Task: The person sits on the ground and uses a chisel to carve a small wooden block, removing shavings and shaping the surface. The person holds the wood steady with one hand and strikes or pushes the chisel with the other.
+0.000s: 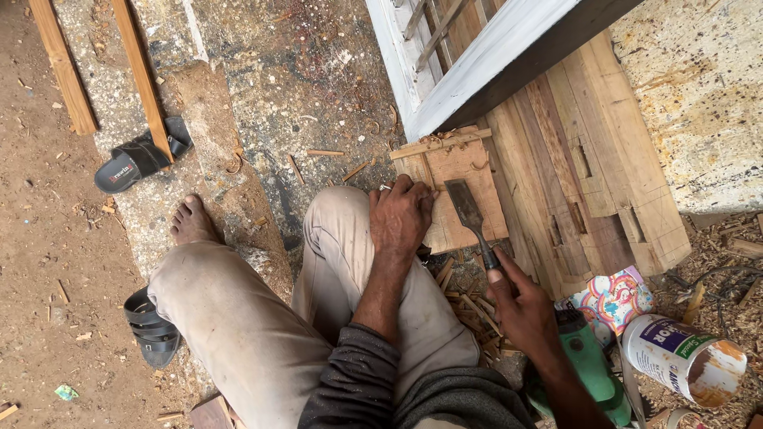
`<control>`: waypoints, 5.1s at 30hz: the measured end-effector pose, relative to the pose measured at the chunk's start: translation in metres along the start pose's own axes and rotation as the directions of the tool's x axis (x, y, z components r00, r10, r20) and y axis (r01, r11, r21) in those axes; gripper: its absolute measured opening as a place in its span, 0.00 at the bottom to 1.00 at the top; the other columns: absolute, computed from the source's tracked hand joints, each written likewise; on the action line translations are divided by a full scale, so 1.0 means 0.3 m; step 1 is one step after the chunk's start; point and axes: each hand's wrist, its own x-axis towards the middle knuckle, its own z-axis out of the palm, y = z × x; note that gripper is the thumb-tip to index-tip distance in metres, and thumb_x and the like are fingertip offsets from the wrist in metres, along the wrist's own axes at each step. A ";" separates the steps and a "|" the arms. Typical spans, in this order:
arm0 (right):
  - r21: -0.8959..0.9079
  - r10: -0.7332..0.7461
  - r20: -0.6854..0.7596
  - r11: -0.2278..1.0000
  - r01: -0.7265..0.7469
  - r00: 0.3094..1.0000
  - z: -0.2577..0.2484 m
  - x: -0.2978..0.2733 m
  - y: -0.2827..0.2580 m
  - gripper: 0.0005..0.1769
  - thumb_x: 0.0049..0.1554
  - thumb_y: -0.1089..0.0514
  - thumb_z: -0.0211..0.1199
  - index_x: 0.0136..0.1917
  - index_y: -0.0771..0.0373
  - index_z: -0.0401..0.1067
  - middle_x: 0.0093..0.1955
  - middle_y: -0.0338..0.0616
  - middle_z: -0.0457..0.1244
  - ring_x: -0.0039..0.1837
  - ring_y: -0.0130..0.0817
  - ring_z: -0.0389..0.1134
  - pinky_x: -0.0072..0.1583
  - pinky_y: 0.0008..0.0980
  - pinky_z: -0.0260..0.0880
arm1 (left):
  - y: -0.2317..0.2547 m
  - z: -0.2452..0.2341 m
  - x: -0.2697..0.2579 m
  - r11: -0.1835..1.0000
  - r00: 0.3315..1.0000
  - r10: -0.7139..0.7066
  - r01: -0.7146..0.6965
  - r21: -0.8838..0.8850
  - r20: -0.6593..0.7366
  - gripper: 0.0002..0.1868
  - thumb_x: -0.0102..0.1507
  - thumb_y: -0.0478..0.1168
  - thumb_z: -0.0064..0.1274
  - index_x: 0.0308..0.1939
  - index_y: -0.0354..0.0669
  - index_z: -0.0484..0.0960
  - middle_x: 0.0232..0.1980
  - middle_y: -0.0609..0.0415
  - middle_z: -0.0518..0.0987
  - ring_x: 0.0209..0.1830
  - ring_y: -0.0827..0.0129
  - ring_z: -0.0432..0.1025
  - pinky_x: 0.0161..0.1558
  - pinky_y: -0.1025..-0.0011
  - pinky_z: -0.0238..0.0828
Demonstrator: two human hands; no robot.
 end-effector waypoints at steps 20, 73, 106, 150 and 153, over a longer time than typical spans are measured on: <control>-0.439 -0.408 0.004 0.820 0.368 0.913 0.043 -0.027 -0.036 0.28 0.64 0.47 0.52 0.74 0.60 0.66 0.52 0.62 0.70 0.52 0.55 0.75 0.50 0.48 0.76 | -0.019 0.015 0.005 0.991 0.999 -0.009 0.002 0.133 0.049 0.23 0.62 0.38 0.59 0.61 0.60 0.83 0.45 0.54 0.76 0.44 0.63 0.76 0.52 0.55 0.67; -0.319 -0.223 -0.081 0.929 0.187 0.971 0.008 -0.019 -0.040 0.29 0.63 0.47 0.57 0.75 0.55 0.67 0.30 0.54 0.68 0.30 0.36 0.69 0.37 0.42 0.68 | -0.031 0.027 0.003 0.997 0.999 0.033 -0.035 0.066 0.034 0.16 0.64 0.48 0.59 0.56 0.61 0.86 0.44 0.58 0.76 0.39 0.65 0.76 0.50 0.56 0.67; -0.633 -0.414 -0.018 0.709 0.310 0.910 0.134 0.029 -0.149 0.28 0.65 0.49 0.53 0.75 0.63 0.64 0.37 0.60 0.69 0.36 0.53 0.73 0.38 0.49 0.73 | 0.004 -0.014 0.018 0.991 0.996 0.042 -0.052 0.122 0.084 0.22 0.63 0.37 0.57 0.60 0.66 0.84 0.43 0.56 0.75 0.39 0.63 0.76 0.50 0.55 0.67; 0.641 -0.230 0.009 0.748 0.171 0.973 -0.130 -0.010 0.268 0.20 0.59 0.66 0.64 0.62 0.65 0.61 0.45 0.45 0.65 0.34 0.29 0.66 0.33 0.32 0.70 | -0.312 -0.116 0.099 0.742 0.821 -0.380 -0.004 -0.670 -0.426 0.08 0.69 0.34 0.60 0.52 0.41 0.83 0.53 0.50 0.82 0.48 0.65 0.78 0.48 0.67 0.84; 0.639 -0.216 -0.003 0.750 0.168 0.976 -0.121 -0.022 0.308 0.20 0.59 0.68 0.63 0.63 0.66 0.62 0.44 0.46 0.65 0.34 0.29 0.66 0.33 0.32 0.70 | -0.320 -0.165 0.084 0.942 0.843 -0.212 0.041 -0.334 -0.494 0.21 0.64 0.34 0.64 0.60 0.33 0.76 0.53 0.47 0.78 0.47 0.65 0.75 0.47 0.67 0.81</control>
